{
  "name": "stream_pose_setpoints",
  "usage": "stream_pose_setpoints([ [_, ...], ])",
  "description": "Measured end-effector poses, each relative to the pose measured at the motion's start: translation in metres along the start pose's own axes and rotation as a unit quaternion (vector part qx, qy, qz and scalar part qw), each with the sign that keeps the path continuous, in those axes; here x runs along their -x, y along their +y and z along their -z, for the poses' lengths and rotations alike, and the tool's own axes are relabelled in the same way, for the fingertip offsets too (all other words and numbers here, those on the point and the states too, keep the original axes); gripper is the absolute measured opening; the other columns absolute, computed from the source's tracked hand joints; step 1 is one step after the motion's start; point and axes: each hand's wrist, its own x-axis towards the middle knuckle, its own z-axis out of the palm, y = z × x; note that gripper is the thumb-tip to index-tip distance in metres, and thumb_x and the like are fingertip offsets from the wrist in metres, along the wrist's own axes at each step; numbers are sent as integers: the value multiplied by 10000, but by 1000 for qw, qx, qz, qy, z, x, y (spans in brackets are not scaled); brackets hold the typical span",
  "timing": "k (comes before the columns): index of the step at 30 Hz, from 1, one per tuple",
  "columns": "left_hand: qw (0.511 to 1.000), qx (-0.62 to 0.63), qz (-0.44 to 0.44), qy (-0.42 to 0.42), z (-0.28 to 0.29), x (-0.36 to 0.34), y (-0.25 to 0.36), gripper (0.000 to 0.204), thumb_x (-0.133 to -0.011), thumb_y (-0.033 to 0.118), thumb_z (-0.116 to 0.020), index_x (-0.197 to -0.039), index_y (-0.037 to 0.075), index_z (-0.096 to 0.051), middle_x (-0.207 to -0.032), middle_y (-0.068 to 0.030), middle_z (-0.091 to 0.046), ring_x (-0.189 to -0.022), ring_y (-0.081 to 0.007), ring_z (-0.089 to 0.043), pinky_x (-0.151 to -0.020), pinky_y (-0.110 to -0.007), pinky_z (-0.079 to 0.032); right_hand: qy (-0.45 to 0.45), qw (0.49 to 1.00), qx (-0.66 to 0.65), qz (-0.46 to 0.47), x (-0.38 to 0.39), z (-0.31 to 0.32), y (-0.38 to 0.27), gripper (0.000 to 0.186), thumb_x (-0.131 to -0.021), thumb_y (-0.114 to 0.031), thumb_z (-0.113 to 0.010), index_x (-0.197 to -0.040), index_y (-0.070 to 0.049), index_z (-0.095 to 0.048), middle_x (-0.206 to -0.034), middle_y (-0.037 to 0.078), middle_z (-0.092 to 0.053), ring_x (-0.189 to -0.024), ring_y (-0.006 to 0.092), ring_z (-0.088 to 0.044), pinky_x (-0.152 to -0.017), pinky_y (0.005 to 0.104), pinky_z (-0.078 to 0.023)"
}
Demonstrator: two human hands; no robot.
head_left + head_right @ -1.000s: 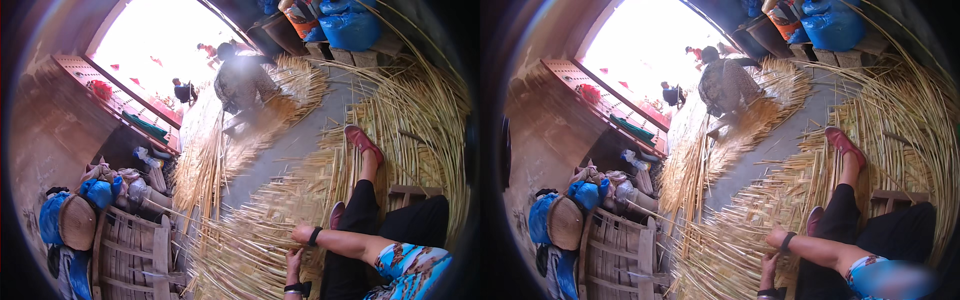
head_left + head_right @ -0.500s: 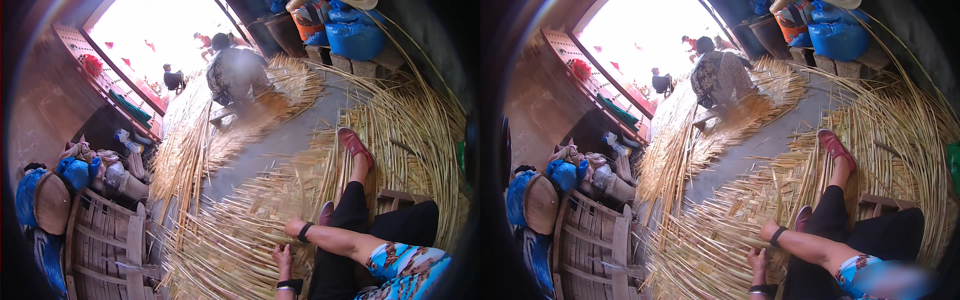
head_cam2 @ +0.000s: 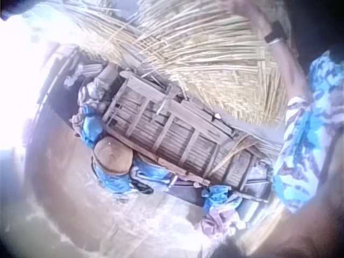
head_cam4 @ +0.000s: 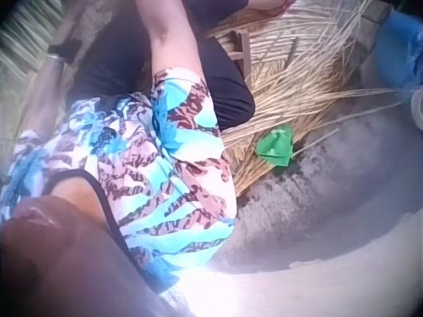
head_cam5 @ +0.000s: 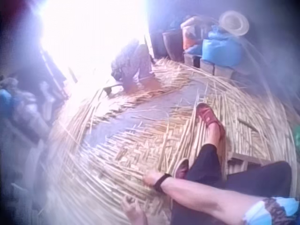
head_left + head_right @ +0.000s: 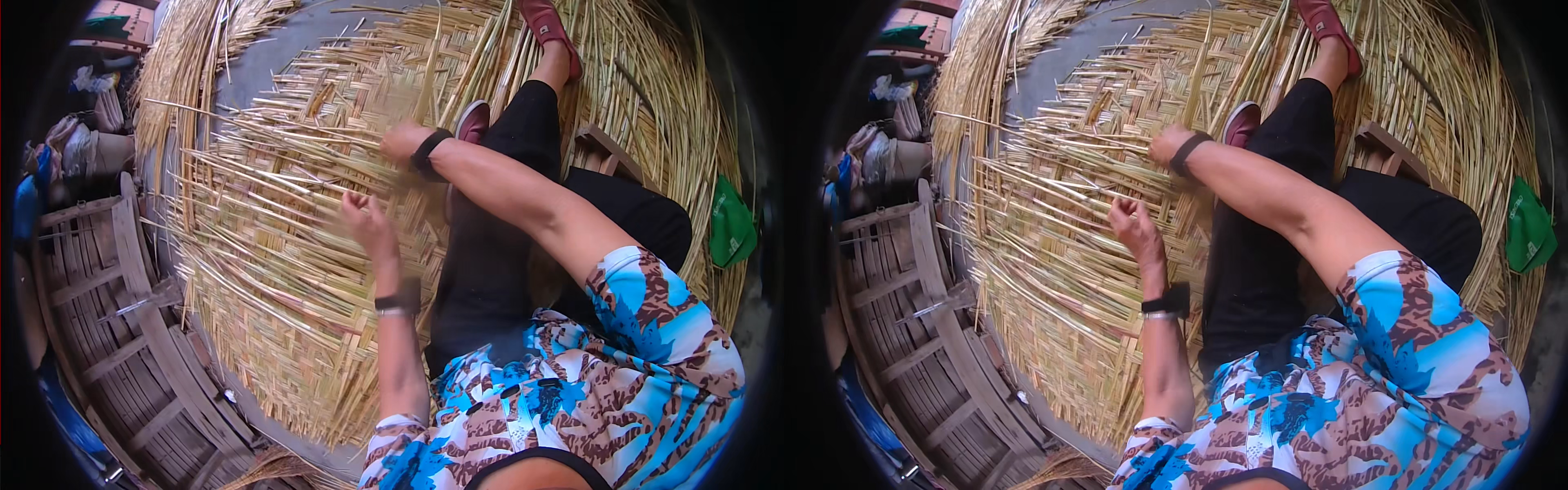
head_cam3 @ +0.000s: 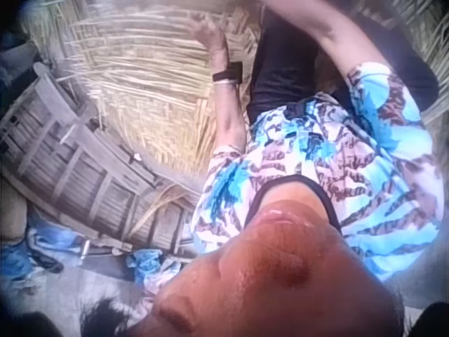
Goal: Weaving long thin strips of natural material to create a large floor mat.
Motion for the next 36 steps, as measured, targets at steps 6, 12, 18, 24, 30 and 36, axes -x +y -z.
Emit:
stream_pose_setpoints([
  [6,941,-273,-90,-177,23,63,3,471,-825,84,-603,-1272,-30,-504,-1366,-208,-404,-1297,-382,-368,-993,-494,-346,-105,993,53,-25,21,15,-16,212,-875,-171,-566,-1008,-117,-723,-1027,75,-713,-962,287,-688,-760,456,-554],
  [12,919,-334,-140,-154,4,82,-18,435,-825,120,-563,-1250,33,-523,-1419,-168,-410,-1313,-379,-384,-955,-485,-387,-180,981,-38,-60,25,28,-17,295,-852,-158,-571,-1105,-92,-706,-1109,122,-691,-1013,297,-673,-824,408,-543],
  [18,964,-220,-108,-102,17,73,-22,506,-787,141,-677,-1243,-7,-517,-1424,-192,-381,-1328,-364,-365,-1003,-474,-349,-181,979,-41,-88,31,32,-5,306,-813,-133,-611,-1097,-57,-699,-1080,146,-694,-1021,292,-670,-844,390,-536],
  [24,991,-133,-9,-34,19,88,-2,778,-717,180,-801,-1344,-20,-386,-1464,-185,-288,-1378,-343,-294,-1113,-449,-278,-150,988,22,-39,29,32,-5,295,-792,-81,-634,-1078,-54,-699,-1061,116,-702,-1030,293,-667,-817,423,-533],
  [30,992,-115,8,-44,22,91,3,762,-752,213,-770,-1356,-34,-376,-1457,-258,-287,-1382,-401,-263,-1115,-507,-269,-129,991,22,-3,30,34,-8,251,-800,-75,-620,-1032,-47,-710,-1037,114,-707,-988,301,-677,-795,434,-535],
  [36,945,-270,-78,-168,23,98,7,704,-741,200,-749,-1348,36,-433,-1449,-223,-337,-1376,-367,-301,-1028,-502,-328,-115,993,-1,-11,33,32,-6,232,-835,-88,-565,-1010,-45,-711,-1028,130,-704,-969,294,-683,-777,410,-554],
])
